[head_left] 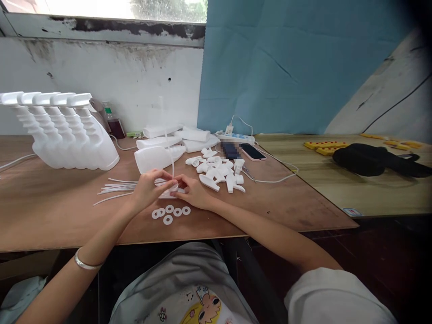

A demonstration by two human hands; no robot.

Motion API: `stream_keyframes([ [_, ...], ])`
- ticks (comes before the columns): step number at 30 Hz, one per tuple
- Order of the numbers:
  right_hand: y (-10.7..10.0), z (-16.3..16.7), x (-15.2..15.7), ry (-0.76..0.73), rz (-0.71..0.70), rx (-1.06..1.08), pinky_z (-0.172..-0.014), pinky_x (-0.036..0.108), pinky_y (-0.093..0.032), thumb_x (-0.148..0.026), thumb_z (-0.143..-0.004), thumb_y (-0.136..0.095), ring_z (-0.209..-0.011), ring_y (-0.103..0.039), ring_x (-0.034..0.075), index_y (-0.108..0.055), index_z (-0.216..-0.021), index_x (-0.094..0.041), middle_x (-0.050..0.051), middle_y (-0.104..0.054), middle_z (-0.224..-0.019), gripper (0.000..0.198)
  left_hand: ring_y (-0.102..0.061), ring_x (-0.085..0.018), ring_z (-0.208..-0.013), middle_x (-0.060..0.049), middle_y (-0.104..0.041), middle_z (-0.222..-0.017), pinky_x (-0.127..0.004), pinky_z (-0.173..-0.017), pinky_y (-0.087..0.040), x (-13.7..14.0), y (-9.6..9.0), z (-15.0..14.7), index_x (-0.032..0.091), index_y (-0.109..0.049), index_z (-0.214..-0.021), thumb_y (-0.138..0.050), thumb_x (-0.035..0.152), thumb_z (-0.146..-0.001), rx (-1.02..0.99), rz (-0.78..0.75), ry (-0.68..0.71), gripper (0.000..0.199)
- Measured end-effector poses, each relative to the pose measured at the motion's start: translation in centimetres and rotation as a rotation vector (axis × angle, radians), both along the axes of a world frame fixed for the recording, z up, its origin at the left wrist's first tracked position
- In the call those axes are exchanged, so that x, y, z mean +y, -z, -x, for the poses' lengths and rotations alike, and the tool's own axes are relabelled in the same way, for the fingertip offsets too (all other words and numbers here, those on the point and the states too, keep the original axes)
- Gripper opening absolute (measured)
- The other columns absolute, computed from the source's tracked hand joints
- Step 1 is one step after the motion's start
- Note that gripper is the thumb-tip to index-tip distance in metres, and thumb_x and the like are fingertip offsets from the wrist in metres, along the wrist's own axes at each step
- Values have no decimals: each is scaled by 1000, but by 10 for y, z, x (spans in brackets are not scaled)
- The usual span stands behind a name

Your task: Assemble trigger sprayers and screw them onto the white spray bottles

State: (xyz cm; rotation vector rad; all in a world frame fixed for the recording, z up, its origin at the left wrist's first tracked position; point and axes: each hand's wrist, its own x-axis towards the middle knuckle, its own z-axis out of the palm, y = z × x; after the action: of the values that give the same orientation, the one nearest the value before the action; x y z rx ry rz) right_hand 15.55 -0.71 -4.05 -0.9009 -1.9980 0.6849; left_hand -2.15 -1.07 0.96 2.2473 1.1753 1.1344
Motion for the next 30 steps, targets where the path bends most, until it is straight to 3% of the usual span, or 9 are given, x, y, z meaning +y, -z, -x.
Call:
stream_keyframes([
  [3,0,-3,8,101,64,211,-70,28,-45,-38,-69,-66,-73,-54,12,-47,-107,-18,0,-57,-82,47,-59,-18,-85,-4,-66,-89,-30,-77,-43,20,-24,12,20,-54,-104,-56,41,-76,-114,-79,-185,35],
  [6,-4,-9,17,211,79,400,-73,28,-45,-37,-62,-71,-77,-54,13,-45,-102,-19,0,-56,-82,51,-53,-25,-101,-9,-60,-104,-35,-86,-39,53,-34,35,17,-50,-103,-68,41,-63,-81,-104,-447,50],
  [9,-11,-17,23,358,20,451,-74,28,-44,-38,-60,-72,-78,-53,14,-51,-85,-19,1,-56,-86,38,-50,-32,-106,-12,-57,-104,-37,-84,-40,87,-20,61,16,-49,-96,-78,41,-45,-33,165,-588,63],
  [12,-18,-25,26,413,-2,491,-72,27,-44,-38,-61,-71,-76,-52,13,-53,-78,-19,-1,-56,-80,31,-57,-30,-93,-12,-60,-96,-35,-77,-43,108,7,77,16,-49,-92,-79,38,-39,-129,439,-446,65],
  [16,-23,-30,29,384,101,633,-59,24,-46,-38,-61,-70,-66,-54,11,-56,-81,-19,-3,-56,-76,31,-60,-25,-85,-10,-62,-91,-31,-69,-45,115,24,77,16,-48,-92,-80,36,-38,-244,494,-335,65],
  [19,-30,-34,31,326,206,809,-50,22,-45,-36,-57,-71,-60,-57,11,-52,-90,-20,-4,-58,-75,41,-60,-23,-79,-9,-61,-87,-29,-63,-46,107,19,73,16,-48,-91,-78,37,-42,-307,448,-387,61],
  [24,-41,-48,40,418,180,1061,-46,18,-44,-30,-55,-70,-54,-54,7,-51,-86,-21,-6,-56,-71,37,-56,-18,-66,-4,-56,-74,-26,-56,-44,96,1,78,16,-48,-91,-69,47,-55,-556,322,-488,52],
  [30,-45,-71,52,472,281,1262,-36,13,-36,-27,-57,-60,-46,-48,4,-53,-84,-19,-6,-56,-67,29,-52,-13,-62,-1,-52,-72,-24,-54,-46,103,3,93,18,-50,-83,-64,46,-60,-977,375,-475,40],
])
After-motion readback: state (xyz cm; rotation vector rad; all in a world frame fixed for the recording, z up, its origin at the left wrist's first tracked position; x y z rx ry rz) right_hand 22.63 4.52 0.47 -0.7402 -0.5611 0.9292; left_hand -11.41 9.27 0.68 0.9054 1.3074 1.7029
